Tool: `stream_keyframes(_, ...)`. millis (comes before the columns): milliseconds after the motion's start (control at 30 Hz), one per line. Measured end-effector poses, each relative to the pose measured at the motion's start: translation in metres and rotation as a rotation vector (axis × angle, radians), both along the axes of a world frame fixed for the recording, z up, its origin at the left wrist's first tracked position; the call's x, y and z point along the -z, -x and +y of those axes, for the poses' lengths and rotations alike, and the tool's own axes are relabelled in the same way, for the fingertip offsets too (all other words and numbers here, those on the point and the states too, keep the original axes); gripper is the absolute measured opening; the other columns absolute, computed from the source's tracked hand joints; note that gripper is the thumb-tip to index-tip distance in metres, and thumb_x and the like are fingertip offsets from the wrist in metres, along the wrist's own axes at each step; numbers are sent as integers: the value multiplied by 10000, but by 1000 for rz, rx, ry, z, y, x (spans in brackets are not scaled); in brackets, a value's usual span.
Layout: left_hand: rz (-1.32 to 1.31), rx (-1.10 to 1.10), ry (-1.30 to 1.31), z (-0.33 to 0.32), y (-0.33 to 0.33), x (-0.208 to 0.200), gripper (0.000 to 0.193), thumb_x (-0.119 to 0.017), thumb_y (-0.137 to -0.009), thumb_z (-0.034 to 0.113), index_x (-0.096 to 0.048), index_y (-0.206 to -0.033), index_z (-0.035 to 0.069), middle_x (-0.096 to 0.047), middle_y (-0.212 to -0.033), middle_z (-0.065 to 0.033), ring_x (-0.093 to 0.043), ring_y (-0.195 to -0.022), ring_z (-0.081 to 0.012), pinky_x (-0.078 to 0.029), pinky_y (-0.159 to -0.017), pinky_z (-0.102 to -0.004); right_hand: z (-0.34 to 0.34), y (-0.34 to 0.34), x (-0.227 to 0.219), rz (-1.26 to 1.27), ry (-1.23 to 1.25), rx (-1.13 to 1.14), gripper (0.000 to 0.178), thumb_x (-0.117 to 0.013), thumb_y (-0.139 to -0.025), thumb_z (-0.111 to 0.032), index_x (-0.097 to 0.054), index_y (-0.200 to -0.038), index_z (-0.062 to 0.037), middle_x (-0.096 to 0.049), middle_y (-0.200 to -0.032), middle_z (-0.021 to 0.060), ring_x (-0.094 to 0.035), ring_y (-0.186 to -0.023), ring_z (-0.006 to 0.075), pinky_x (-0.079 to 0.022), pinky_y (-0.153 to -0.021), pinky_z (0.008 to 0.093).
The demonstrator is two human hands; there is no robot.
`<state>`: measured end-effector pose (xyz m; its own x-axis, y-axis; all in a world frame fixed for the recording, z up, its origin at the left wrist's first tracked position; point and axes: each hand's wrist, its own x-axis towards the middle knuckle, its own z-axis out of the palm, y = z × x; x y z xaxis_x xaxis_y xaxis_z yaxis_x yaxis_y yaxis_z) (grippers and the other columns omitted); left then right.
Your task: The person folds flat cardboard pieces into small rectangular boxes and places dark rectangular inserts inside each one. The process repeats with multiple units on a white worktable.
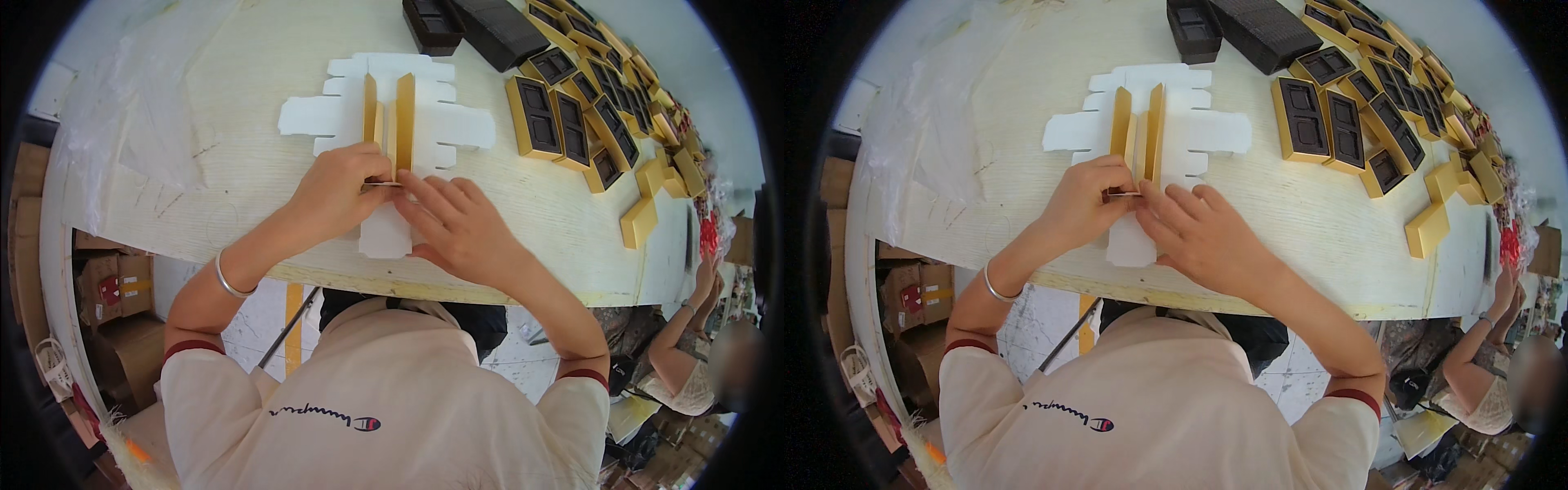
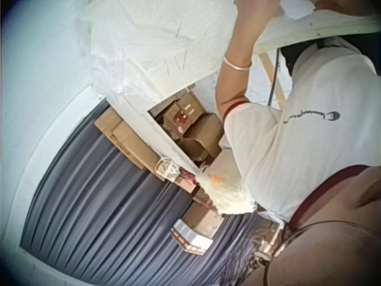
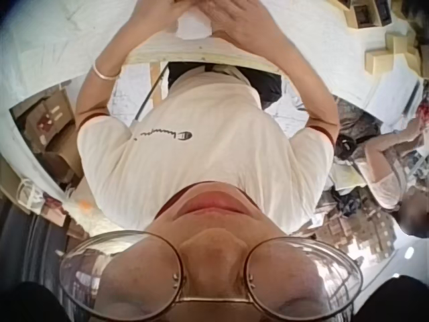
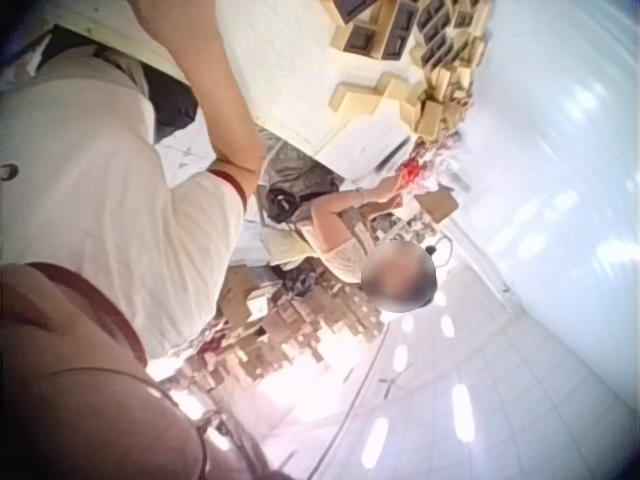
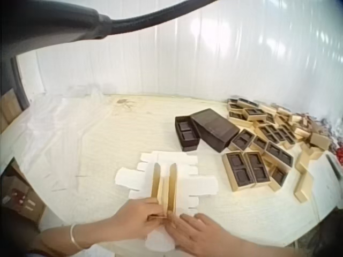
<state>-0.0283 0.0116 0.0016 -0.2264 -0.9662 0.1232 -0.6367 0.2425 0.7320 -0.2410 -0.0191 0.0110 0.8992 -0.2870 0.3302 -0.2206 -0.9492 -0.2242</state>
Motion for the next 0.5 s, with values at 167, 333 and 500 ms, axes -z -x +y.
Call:
stream_keyframes(167, 274, 83, -225, -7, -9, -1, 253, -633, -894, 256, -609, -835, 11, -501, -713, -77, -494, -597, -194, -421, -585, -303, -14, -5, 21, -360, -119, 21, 336, -723, -704, -14, -563, -999, -18, -596, -1014, 126, -559, -832, 222, -447, -730, 319)
stream_keyframes(333, 503, 67, -503, -6, -14, -15, 262, -574, -943, 238, -494, -1087, 34, -487, -755, -58, -465, -644, -141, -418, -621, -284, -20, -22, 22, -567, -816, 256, 265, -664, -811, 33, -498, -1001, -48, -555, -753, 67, -519, -655, 172, -446, -624, 273)
stream_keyframes(500, 317, 42, -173, 3, -4, 2, 391, -521, -952, 86, -317, -1285, 68, -499, -1105, -77, -490, -661, -108, -424, -580, -227, -19, -25, 20, -511, -721, 288, 300, -647, -820, 43, -499, -1067, -42, -562, -921, 101, -531, -653, 182, -477, -625, 294)
